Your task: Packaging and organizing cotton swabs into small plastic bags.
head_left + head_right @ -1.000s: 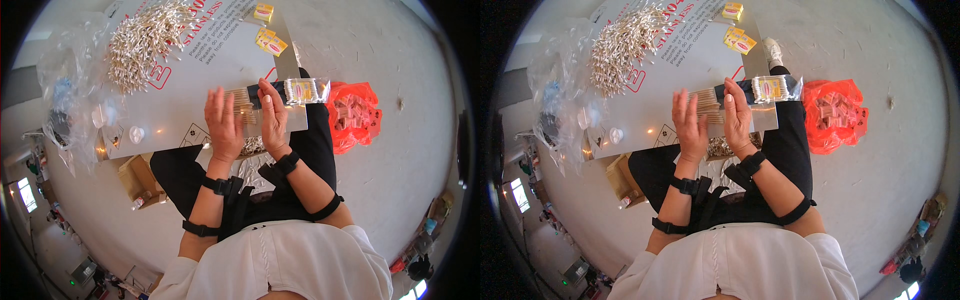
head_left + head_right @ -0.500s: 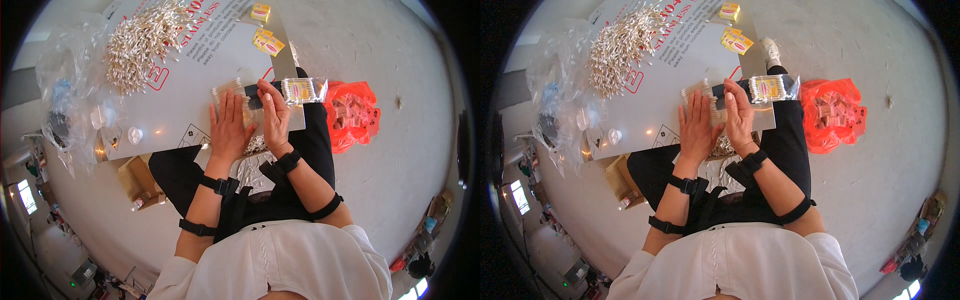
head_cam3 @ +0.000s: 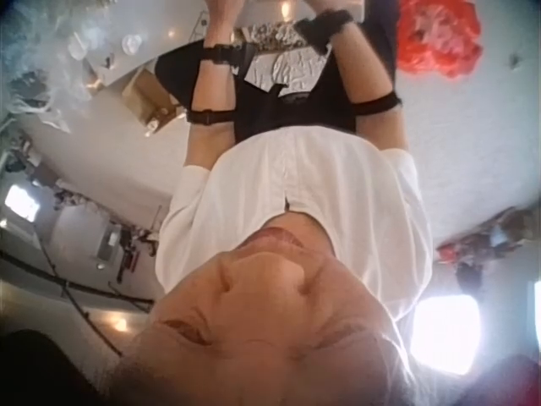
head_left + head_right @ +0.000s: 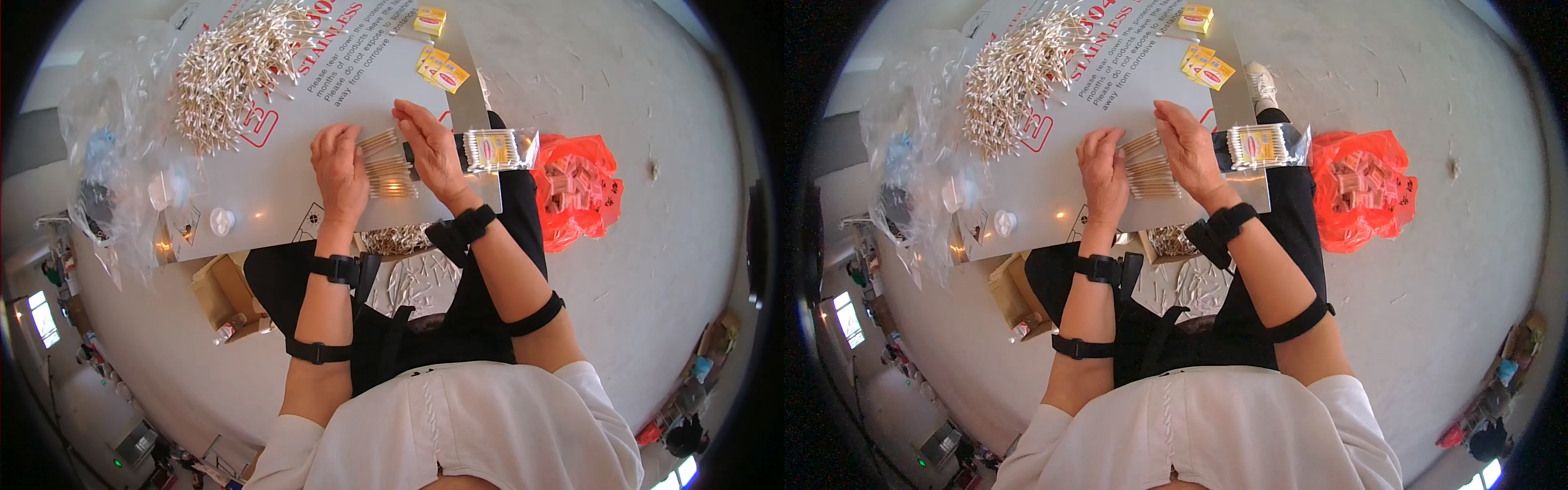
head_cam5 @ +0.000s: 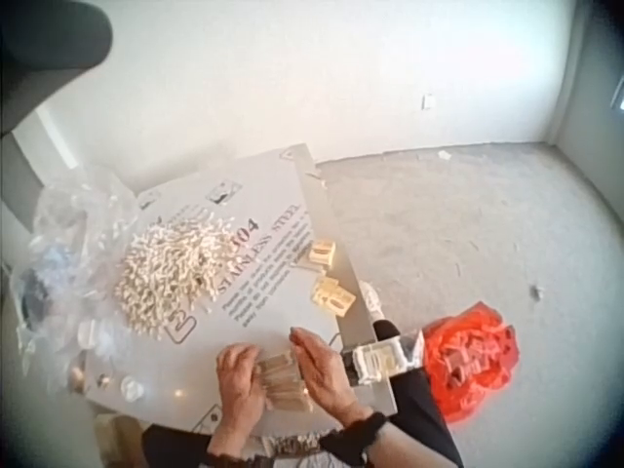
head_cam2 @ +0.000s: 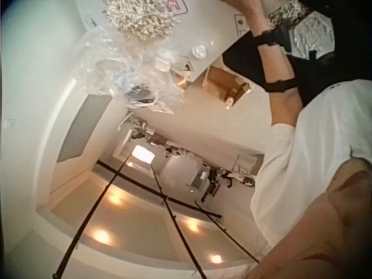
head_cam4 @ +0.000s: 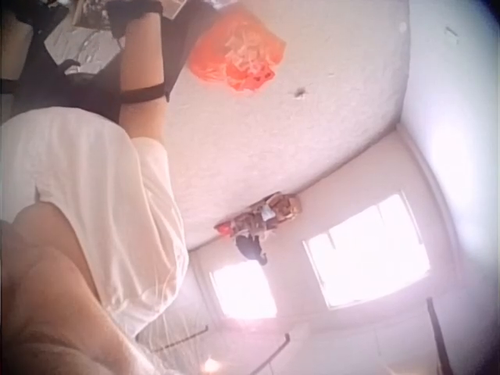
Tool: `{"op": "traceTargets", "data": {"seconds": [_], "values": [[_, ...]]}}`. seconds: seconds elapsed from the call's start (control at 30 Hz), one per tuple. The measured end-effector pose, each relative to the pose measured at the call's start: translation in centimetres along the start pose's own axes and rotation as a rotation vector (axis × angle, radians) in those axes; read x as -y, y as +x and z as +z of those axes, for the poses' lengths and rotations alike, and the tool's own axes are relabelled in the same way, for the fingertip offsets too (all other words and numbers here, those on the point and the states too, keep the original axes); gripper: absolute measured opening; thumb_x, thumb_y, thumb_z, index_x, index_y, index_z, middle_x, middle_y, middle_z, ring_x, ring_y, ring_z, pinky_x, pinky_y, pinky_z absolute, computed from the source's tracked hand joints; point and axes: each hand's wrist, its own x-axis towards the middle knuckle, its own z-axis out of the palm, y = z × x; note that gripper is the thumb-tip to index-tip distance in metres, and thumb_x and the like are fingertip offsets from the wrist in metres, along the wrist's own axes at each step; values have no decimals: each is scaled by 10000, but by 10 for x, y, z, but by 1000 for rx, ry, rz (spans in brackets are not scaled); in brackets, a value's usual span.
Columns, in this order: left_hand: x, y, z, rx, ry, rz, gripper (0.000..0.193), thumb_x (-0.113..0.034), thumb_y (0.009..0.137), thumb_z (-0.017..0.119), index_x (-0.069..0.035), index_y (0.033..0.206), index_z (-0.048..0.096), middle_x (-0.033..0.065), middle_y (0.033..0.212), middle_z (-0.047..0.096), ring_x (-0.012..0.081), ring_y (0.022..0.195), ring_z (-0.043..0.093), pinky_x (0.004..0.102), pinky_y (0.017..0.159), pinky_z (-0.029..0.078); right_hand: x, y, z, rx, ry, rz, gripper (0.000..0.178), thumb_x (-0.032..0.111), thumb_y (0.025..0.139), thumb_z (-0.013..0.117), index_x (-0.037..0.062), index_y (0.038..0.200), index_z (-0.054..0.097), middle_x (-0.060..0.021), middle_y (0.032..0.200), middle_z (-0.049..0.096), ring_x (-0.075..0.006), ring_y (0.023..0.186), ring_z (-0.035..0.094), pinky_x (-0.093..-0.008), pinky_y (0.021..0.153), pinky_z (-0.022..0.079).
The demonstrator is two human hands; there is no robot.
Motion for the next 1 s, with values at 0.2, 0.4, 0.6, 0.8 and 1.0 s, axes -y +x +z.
{"op": "traceTargets", "data": {"seconds": [0.2,0.4,0.6,0.8,1.0], "values": [[-8,-15,5,27,68,41,342,64,772,593,-71,1080,657,68,1130,581,312,1131,501,434,985,384,6,3,1,153,-227,-37,264,59,970,530,-38,1212,577,-207,1139,636,-326,1030,639,-354,902,500],[-11,-30,-2,22,-38,-11,438,35,796,598,-33,1229,583,124,1253,558,349,1230,463,463,1062,348,0,-32,-12,-7,-271,-67,284,77,1018,488,-33,1268,564,-117,1177,643,-181,1118,601,-298,980,462],[-11,-48,-10,-1,-308,-160,536,-166,990,501,11,1471,344,171,1548,329,329,1443,298,433,1175,241,11,-61,-7,-179,155,27,323,110,1027,478,-46,1306,524,-146,1373,521,-211,1264,501,-300,1053,404],[-14,-29,6,-199,-791,-371,603,-365,1048,419,30,1489,306,200,1534,330,290,1429,316,426,1192,223,1,-43,23,-193,108,6,386,187,1048,447,-49,1351,487,-163,1460,460,-247,1337,447,-341,1118,335],[-34,-23,21,-191,-872,-391,571,-369,1050,407,36,1450,371,194,1490,395,295,1389,378,427,1169,276,-4,-44,27,-201,27,-9,403,205,1054,430,-54,1358,477,-175,1444,479,-259,1340,448,-351,1119,334]]}}
